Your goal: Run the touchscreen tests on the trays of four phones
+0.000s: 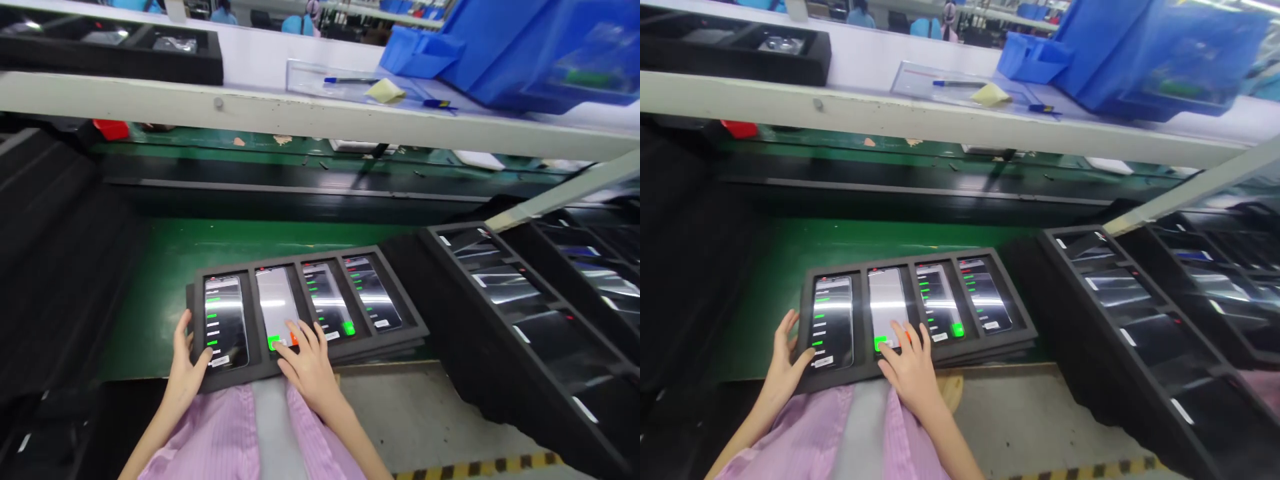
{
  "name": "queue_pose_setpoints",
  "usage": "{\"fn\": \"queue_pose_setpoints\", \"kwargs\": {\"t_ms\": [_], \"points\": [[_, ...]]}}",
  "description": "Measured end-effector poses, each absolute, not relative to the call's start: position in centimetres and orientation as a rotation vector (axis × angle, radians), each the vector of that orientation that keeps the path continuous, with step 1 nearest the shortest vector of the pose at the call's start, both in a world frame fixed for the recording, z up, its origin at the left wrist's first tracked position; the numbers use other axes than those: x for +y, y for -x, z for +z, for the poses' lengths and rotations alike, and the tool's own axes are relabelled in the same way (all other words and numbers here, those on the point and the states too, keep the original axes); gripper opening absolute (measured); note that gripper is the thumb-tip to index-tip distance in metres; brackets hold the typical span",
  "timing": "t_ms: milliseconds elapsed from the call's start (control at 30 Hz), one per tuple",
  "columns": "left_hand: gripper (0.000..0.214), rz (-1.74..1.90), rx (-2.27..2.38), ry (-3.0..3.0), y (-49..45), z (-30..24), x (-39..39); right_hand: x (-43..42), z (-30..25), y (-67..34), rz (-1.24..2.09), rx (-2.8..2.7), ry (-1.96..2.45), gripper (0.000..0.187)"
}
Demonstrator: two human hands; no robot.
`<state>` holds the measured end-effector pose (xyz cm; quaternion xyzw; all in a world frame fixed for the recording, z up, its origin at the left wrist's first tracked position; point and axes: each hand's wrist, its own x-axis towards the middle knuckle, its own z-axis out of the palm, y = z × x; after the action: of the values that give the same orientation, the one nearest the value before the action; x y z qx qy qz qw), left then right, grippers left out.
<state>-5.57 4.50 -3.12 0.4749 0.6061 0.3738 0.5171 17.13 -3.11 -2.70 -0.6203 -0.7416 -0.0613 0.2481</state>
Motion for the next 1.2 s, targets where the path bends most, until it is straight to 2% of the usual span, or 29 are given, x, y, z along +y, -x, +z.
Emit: {"fn": "queue_pose_setpoints", "kwargs": {"t_ms": [233, 433, 600, 933, 1200], "points": [[0.081, 0.879, 1.374, -0.987, 6.1, -4.1, 6.2, -1.9, -3.3, -18.1, -0.147, -1.953, 1.789, 0.036], [0.104, 0.846, 1.358, -1.023, 5.7, -4.2, 7.8, 0.0, -3.6, -18.9, -0.131, -2.0, 1.979, 0.034], [0.096, 0.858, 1.378, -1.032, 5.2, -4.3, 9.6, 1.3, -4.1, -18.5, -0.212, -1.937, 2.038, 0.036], [0.087, 0.887, 1.232, -0.904, 5.8, -4.2, 8.1, -0.1, -4.0, -19.2, -0.155, -1.944, 1.747, 0.034], [0.093, 0.845, 1.16, -0.87, 5.8, -3.6, 6.8, -0.4, -3.8, -19.3, -0.052, -1.919, 1.654, 0.036]]}}
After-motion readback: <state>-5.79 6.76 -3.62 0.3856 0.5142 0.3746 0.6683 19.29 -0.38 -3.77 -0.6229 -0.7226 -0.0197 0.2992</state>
